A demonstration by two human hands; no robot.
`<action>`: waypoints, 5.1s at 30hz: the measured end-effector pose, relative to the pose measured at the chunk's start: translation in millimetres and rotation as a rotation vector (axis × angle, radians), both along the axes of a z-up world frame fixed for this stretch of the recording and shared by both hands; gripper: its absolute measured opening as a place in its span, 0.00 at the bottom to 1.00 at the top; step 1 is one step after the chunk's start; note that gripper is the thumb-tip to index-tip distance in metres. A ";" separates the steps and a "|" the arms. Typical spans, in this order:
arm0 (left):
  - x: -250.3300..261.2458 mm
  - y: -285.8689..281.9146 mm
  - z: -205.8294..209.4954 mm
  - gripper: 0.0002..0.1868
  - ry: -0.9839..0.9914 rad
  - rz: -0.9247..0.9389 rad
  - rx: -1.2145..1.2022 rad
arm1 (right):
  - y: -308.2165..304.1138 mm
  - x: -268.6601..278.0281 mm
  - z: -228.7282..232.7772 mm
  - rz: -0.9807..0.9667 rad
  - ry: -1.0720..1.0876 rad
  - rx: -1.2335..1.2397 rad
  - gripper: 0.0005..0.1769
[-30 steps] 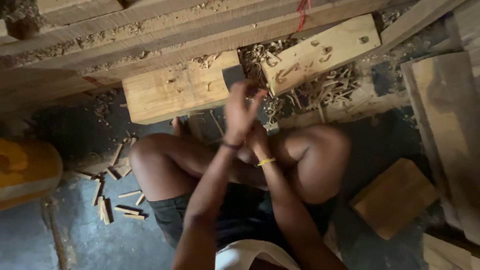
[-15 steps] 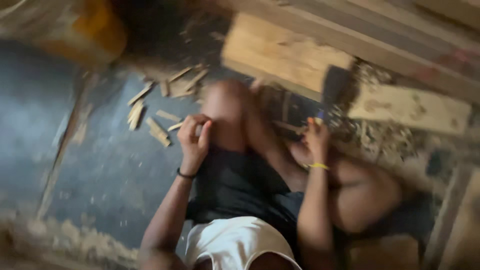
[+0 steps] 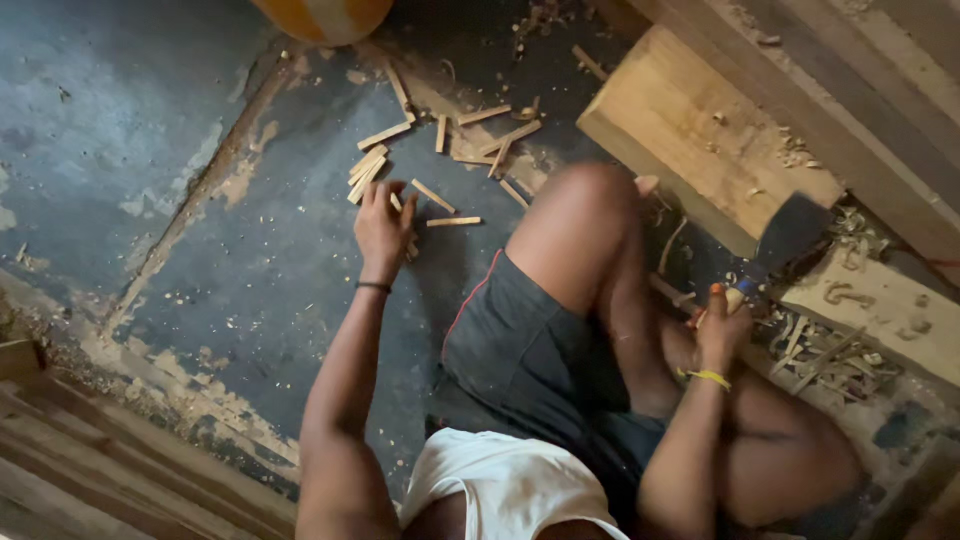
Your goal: The person sits on the floor and uses a chisel to carve a rectangular block of wood. They hold the wood with one hand and strike the chisel with the other to remove wood shavings. The person occasionally pauses to clear the shavings from the work surface.
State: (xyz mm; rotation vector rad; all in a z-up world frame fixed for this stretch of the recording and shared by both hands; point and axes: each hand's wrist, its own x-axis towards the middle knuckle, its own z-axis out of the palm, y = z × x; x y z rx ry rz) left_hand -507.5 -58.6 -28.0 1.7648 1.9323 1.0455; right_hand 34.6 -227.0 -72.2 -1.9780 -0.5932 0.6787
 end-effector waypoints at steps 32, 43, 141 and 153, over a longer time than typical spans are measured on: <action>91.9 103.3 99.0 0.10 0.108 -0.653 0.232 | -2.6 -13.4 3.2 0.020 0.101 0.034 0.19; 239.2 106.8 195.7 0.13 0.126 -1.177 0.598 | -3.3 -18.9 0.4 -0.018 0.121 -0.020 0.22; 486.9 105.4 44.9 0.29 -0.190 -1.065 0.171 | -18.5 -53.3 72.1 -0.303 0.333 0.220 0.19; 503.0 27.2 42.3 0.37 0.077 -1.606 0.298 | -9.3 -66.8 69.1 -0.210 0.458 0.179 0.26</action>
